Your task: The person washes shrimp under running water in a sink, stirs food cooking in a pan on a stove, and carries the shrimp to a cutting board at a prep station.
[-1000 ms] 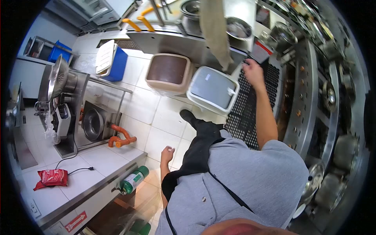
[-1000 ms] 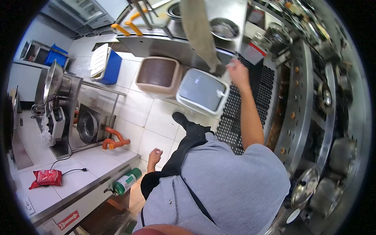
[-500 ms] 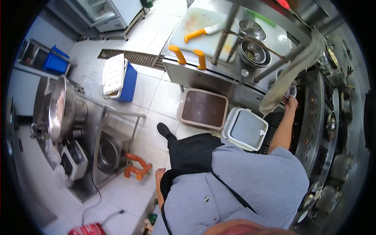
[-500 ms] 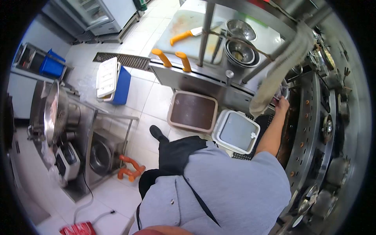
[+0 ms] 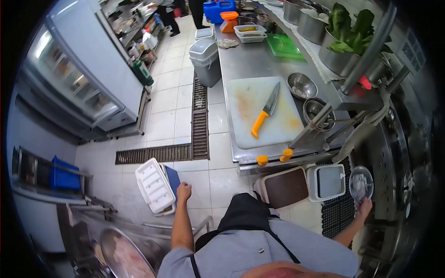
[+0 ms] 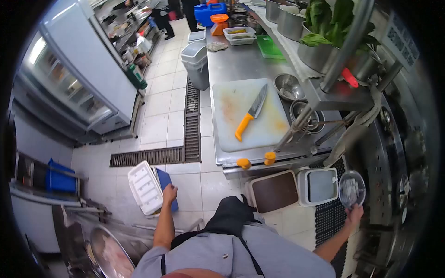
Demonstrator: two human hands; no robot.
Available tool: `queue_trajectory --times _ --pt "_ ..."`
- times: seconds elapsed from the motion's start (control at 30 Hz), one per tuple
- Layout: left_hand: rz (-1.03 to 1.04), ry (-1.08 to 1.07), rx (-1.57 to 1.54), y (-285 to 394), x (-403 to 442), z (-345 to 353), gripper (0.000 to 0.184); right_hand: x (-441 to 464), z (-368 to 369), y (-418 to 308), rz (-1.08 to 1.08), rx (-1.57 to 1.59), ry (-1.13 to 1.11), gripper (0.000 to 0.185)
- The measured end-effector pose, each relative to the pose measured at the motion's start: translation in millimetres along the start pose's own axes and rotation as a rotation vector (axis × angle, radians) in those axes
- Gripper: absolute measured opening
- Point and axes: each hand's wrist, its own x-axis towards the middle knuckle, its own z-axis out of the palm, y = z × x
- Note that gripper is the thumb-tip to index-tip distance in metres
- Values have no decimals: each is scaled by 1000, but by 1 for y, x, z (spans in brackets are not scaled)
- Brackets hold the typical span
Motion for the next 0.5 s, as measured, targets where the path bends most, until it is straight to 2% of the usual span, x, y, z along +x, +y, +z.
queue_trajectory --times 0.1,0.13,0.17,0.2,0.27,0.3,0.33,0.4,0.43,0.47,0.5 --pt "219 -103 -30 64 102 -12 30 -133 11 -53 -11 -104 -39 36" --pt "234 -184 -78 75 138 -2 30 -169 21 -67 -9 -120 -64 35" --pt "302 -209 -88 79 170 11 31 -200 31 -77 -10 -138 -90 34" --pt "277 -300 -137 86 193 18 30 -224 42 -83 -11 -136 -81 29" --pt "447 -267 5 82 227 30 31 -263 81 -95 -9 -107 -65 25" --pt "420 -351 57 67 245 40 31 -282 101 -105 -29 -79 -144 24" --pt "495 -350 130 60 254 36 30 -297 126 -113 -59 -51 -222 25" --pt "243 -597 156 33 283 33 37 -328 202 -139 -35 17 -260 23" --pt "221 -607 327 15 294 31 41 -342 237 -153 -7 74 -304 21" --pt "138 -704 441 7 305 18 44 -351 270 -161 16 85 -320 21" --pt "-87 -740 378 1 309 5 41 -359 309 -169 42 125 -320 21"
